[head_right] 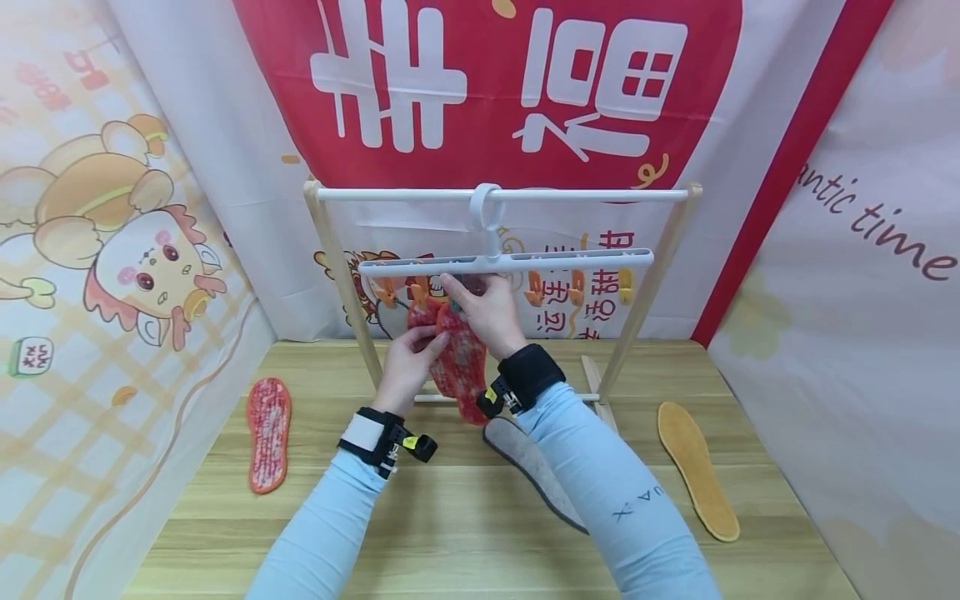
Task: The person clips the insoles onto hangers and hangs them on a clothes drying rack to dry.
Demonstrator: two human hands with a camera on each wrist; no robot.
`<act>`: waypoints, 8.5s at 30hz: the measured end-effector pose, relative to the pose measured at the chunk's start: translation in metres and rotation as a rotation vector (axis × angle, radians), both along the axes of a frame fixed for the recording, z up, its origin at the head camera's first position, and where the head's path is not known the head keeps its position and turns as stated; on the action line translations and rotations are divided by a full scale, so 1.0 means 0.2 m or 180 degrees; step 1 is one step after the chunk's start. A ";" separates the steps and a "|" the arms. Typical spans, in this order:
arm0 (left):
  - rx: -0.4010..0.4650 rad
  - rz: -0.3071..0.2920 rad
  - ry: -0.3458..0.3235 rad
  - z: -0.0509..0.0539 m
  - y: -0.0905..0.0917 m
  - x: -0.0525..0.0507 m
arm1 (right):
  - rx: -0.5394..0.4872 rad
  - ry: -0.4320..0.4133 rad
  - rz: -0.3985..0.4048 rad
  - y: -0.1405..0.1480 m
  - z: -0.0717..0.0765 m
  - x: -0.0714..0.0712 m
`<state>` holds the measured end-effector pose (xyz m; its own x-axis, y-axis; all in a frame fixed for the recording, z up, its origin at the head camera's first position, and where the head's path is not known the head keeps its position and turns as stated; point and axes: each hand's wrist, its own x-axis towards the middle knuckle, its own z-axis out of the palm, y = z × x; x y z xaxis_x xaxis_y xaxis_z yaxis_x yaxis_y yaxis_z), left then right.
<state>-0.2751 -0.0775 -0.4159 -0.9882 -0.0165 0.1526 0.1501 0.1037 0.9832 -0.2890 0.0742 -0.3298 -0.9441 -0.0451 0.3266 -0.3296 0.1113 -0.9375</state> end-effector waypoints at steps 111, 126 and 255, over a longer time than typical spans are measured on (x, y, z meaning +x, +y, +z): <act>-0.1933 0.0993 -0.1770 -0.63 -1.42 -0.04 | 0.1691 -0.0540 -0.1117 1.05 -0.88 0.91; -0.1523 0.1236 -0.1975 -0.68 -1.45 -0.14 | 0.1689 -0.0639 -0.1086 1.06 -0.87 0.92; 0.0095 -0.0621 -0.0294 -0.14 0.31 0.14 | -0.0248 0.0030 -0.0406 0.32 0.05 0.19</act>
<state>-0.2472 -0.0153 -0.4441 -0.9828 0.1732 0.0636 0.0736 0.0522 0.9959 -0.2512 0.1387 -0.3203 -0.9374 0.1008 0.3334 -0.3264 0.0797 -0.9419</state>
